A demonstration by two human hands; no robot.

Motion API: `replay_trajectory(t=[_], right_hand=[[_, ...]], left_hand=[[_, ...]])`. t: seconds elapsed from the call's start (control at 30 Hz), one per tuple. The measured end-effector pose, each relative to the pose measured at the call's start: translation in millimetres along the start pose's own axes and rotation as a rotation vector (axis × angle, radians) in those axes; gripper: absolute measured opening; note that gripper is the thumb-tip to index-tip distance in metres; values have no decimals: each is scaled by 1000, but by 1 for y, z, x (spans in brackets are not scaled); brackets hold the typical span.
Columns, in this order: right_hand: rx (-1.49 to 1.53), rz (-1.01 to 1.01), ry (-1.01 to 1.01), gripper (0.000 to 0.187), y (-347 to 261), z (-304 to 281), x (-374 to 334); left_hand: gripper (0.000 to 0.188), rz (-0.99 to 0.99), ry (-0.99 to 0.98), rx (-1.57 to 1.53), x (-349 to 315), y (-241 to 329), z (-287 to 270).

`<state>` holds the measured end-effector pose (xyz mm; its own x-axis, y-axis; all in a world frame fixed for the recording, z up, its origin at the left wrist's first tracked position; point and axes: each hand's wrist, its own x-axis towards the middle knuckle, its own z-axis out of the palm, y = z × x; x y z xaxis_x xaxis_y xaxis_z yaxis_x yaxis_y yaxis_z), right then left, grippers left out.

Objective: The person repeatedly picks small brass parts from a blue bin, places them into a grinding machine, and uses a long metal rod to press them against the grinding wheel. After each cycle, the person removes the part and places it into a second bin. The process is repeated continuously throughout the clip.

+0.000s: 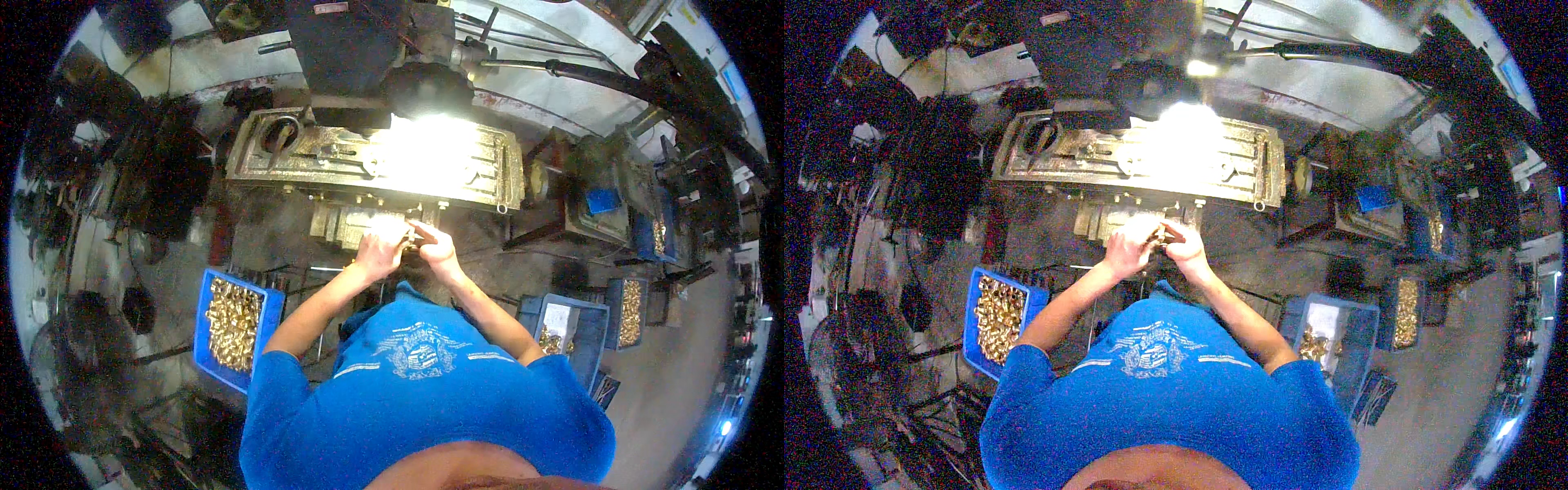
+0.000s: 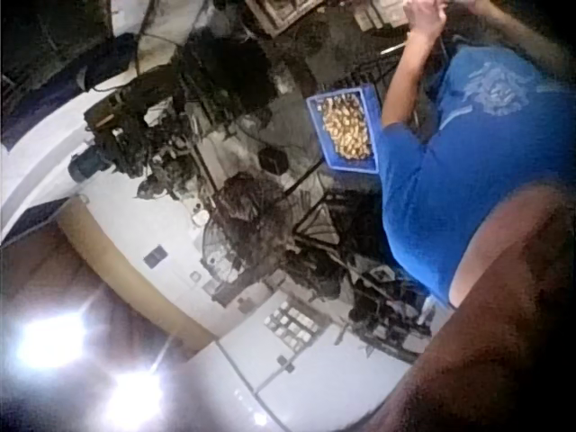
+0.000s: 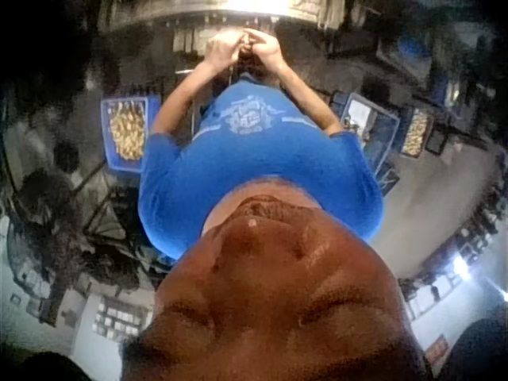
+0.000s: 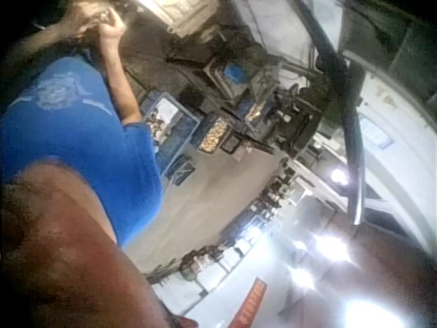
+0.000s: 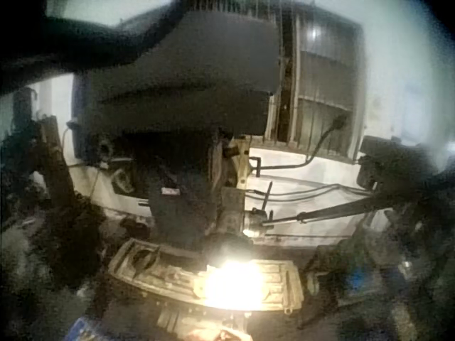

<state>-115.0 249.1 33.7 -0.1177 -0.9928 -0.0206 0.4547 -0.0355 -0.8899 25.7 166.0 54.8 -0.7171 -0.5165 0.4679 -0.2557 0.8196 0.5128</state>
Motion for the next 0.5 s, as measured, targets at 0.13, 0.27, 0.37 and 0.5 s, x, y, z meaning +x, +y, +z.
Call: replay_trajectory(t=[0.13, 0.27, 0.37, 0.5], right_hand=[[-101, -34, 161, 66, 2, -20, -8], [-226, 125, 325, 56, -21, -34, -41], [-235, 225, 423, 49, -8, -61, -76], [-71, 256, 502, 42, 10, -83, -121]], left_hand=[[21, -298, -115, -38, 24, -26, -11], [23, -365, 17, 118, 51, -91, -5], [22, -532, 1, 132, 75, -113, -4], [24, -567, -20, 124, 98, -125, -4]])
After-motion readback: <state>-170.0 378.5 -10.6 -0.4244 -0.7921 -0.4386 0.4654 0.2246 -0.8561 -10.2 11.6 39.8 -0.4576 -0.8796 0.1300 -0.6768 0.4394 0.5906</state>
